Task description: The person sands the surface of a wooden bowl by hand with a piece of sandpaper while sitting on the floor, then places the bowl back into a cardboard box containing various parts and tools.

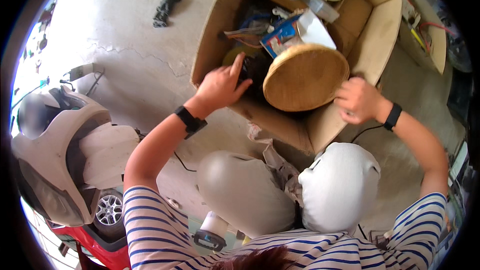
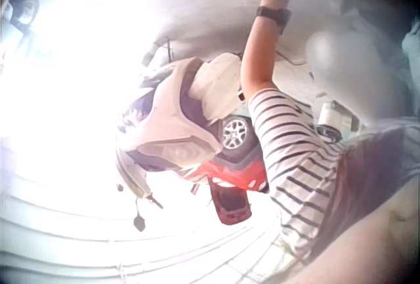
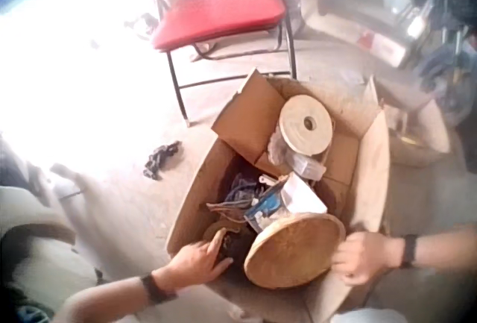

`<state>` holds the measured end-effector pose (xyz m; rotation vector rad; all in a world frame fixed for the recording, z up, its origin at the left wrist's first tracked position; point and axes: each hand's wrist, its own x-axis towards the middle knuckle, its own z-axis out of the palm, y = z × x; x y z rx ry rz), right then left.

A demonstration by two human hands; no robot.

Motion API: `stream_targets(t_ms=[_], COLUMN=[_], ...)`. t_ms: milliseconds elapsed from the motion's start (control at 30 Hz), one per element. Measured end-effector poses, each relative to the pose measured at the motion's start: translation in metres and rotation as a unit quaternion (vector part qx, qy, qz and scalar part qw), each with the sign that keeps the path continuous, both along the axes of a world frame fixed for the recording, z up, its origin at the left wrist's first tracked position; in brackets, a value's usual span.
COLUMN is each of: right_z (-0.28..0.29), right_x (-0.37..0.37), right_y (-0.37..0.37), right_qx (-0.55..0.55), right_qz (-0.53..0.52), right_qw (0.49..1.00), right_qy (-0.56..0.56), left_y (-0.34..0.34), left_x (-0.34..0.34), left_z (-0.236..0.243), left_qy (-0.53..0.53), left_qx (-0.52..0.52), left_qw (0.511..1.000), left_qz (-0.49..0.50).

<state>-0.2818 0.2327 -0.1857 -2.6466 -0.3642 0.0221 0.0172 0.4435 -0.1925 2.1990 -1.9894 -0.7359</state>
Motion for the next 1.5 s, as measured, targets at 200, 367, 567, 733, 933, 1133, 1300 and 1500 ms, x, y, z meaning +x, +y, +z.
stream_targets(t_ms=[200,367,567,733,933,1133,1300,1500], right_z=[-0.005,-0.013,-0.031,-0.031,-0.022,-0.003,0.002,0.015], right_x=[0.000,-0.002,-0.008,-0.008,-0.003,0.005,0.000,0.019], right_y=[0.004,0.005,-0.001,-0.006,-0.009,-0.004,-0.004,0.004], right_qx=[-0.012,-0.038,-0.090,-0.098,-0.107,-0.040,-0.044,0.244], right_qz=[-0.064,-0.091,-0.079,-0.080,-0.064,-0.075,-0.125,-0.774], right_qw=[0.998,0.995,0.992,0.990,0.991,0.996,0.991,0.584], right_qy=[0.001,-0.026,-0.039,-0.055,-0.042,0.036,0.027,0.013], left_y=[0.012,0.004,0.002,-0.005,-0.011,-0.011,-0.019,0.039], left_x=[0.014,0.020,0.023,0.022,0.026,0.019,0.007,-0.009], left_z=[0.007,0.027,0.011,0.015,0.012,0.022,0.024,0.019], left_qy=[0.093,0.054,0.043,0.058,0.045,0.000,-0.030,-0.086], left_qx=[-0.032,0.072,0.079,0.098,0.098,0.133,0.251,0.157], left_qw=[0.978,0.953,0.948,0.951,0.953,0.950,0.924,0.963], left_qz=[-0.184,-0.288,-0.305,-0.286,-0.283,-0.282,-0.286,-0.202])
